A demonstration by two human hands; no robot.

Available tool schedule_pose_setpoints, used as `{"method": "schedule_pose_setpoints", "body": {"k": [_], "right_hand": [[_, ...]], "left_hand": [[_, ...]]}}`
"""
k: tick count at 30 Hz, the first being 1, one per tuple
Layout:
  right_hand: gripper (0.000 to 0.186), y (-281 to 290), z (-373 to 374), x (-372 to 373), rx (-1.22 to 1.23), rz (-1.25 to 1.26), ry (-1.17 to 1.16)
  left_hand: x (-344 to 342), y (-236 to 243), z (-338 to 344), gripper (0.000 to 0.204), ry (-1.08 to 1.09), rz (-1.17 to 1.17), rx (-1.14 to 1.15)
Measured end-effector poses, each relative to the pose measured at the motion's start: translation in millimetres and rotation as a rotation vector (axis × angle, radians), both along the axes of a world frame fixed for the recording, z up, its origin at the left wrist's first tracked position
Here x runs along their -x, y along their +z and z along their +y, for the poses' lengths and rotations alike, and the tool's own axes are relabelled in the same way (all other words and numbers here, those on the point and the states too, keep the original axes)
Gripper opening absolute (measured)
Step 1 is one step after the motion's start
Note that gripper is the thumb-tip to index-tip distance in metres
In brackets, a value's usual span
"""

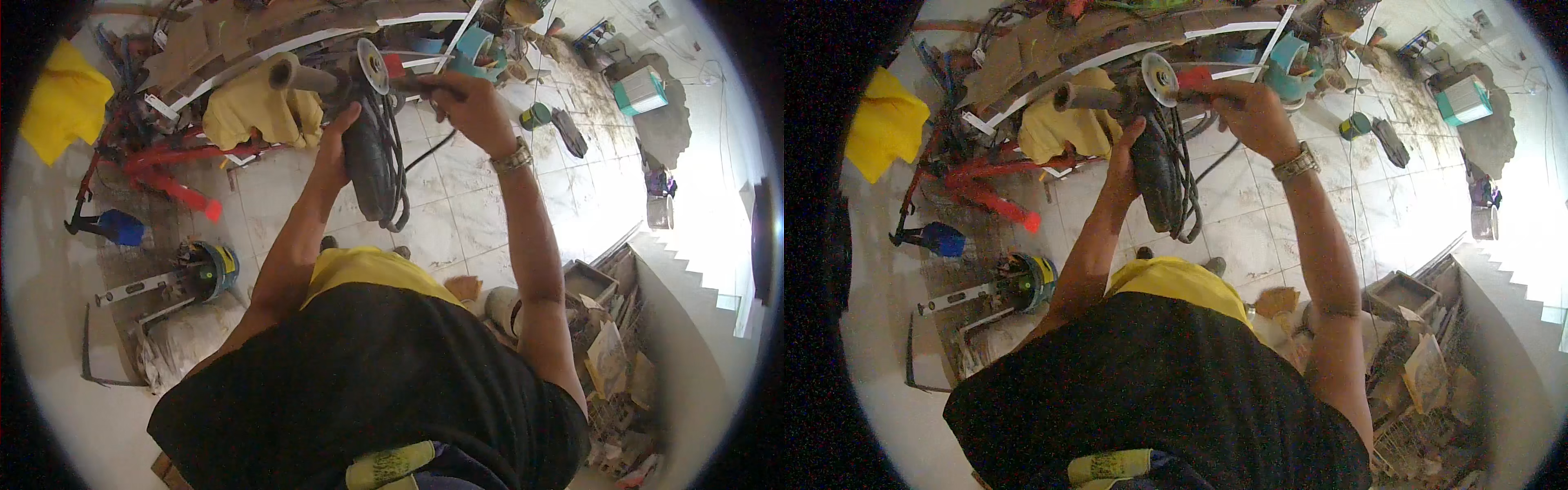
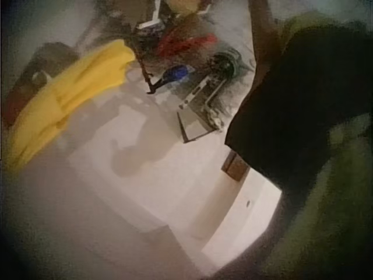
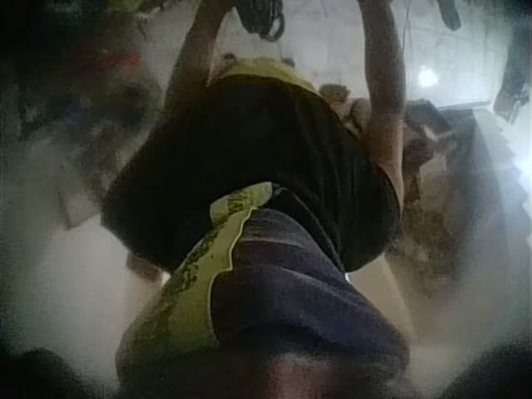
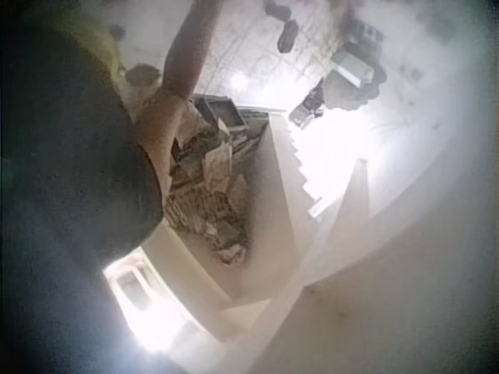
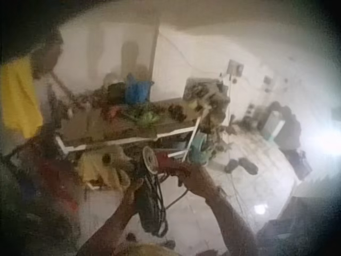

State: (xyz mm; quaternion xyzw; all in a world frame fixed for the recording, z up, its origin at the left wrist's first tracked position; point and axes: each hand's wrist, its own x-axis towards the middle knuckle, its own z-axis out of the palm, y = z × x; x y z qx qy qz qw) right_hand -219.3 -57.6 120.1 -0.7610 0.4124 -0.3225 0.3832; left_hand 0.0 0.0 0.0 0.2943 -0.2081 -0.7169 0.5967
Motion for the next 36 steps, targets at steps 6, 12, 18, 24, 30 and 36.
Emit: {"method": "schedule_pose_setpoints", "body": {"k": [6, 12, 18, 24, 30, 36], "right_hand": [[0.028, 1, -12, -1, 0.221, 0.304, 0.107], [0.027, 2, -6, -15, 0.302, 0.314, 0.120], [0.025, -19, -6, -29, 0.337, 0.237, 0.013], [0.026, -29, -13, -32, 0.399, 0.148, -0.009], [0.026, -34, -22, -34, 0.338, 0.226, -0.011], [0.034, -54, -5, -48, 0.509, 0.059, -0.023]], "left_hand": [[-5, 8, -4, 0.058, 0.005, 0.116, 0.072], [-2, 7, 3, 0.060, -0.042, 0.125, 0.093], [-10, 11, 2, 0.057, -0.004, 0.184, 0.060], [-18, 3, 1, 0.061, 0.031, 0.116, 0.091], [-19, 14, 8, 0.051, 0.076, 0.157, -0.020], [-25, 15, 9, 0.055, 0.069, 0.151, 0.002]]}}
